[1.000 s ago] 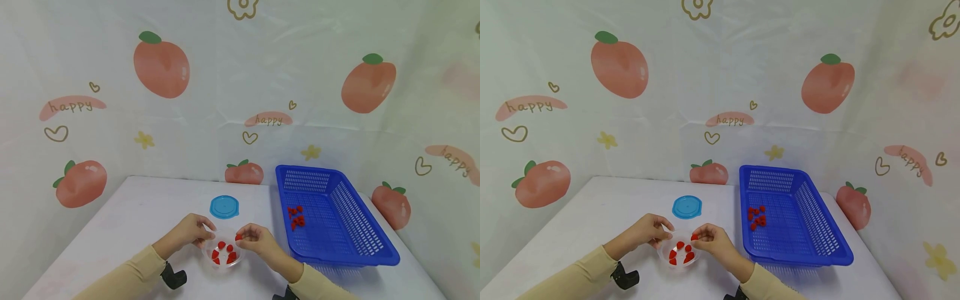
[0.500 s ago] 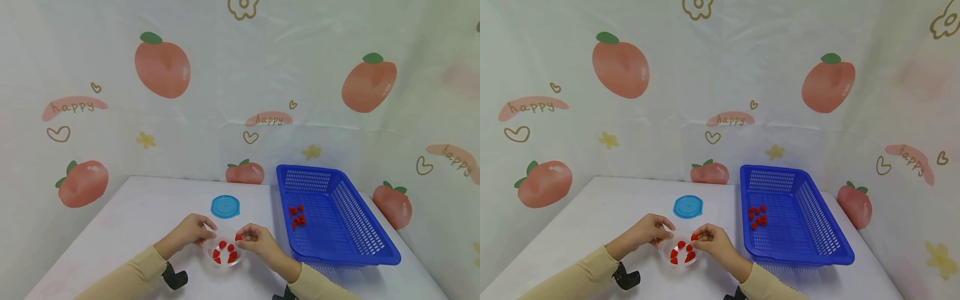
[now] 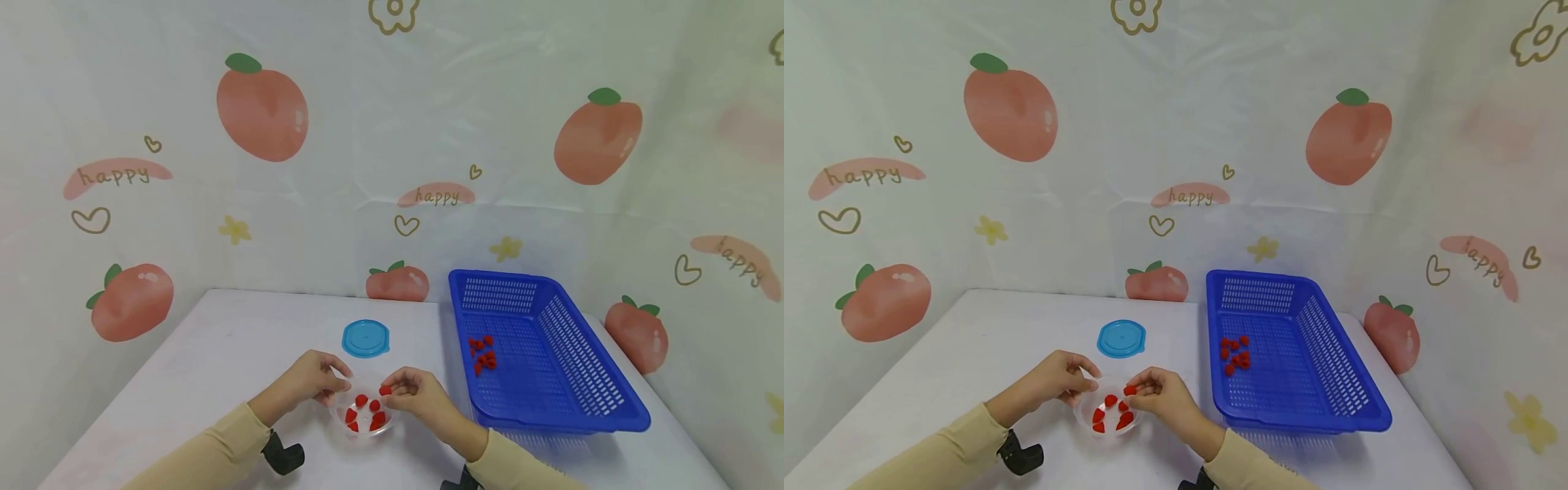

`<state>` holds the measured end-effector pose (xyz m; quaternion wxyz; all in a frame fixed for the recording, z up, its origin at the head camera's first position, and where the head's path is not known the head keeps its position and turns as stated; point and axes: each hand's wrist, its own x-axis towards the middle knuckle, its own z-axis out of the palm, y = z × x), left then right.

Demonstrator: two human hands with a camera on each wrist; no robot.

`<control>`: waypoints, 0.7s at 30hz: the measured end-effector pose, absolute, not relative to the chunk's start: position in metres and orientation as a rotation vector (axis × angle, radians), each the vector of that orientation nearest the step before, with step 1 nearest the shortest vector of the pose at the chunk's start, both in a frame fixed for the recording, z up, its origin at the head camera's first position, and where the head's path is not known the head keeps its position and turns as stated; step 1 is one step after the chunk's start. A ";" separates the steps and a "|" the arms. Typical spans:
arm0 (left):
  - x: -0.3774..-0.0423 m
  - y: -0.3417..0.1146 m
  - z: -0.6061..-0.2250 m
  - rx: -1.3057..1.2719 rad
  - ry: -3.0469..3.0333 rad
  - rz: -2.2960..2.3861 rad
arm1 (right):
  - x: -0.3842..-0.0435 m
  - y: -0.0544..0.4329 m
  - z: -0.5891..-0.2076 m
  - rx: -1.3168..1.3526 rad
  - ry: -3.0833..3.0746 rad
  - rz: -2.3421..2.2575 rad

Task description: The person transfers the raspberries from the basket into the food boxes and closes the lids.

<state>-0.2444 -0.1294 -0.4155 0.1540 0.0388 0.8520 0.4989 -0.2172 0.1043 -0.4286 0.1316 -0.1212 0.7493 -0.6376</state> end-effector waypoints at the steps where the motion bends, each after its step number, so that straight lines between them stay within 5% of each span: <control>1: -0.244 -0.129 -0.415 0.108 2.443 1.429 | -0.217 0.104 -0.428 -0.355 2.177 -1.847; 21: -0.244 -0.130 -0.418 0.112 2.427 1.453 | -0.216 0.102 -0.426 -0.372 2.195 -1.808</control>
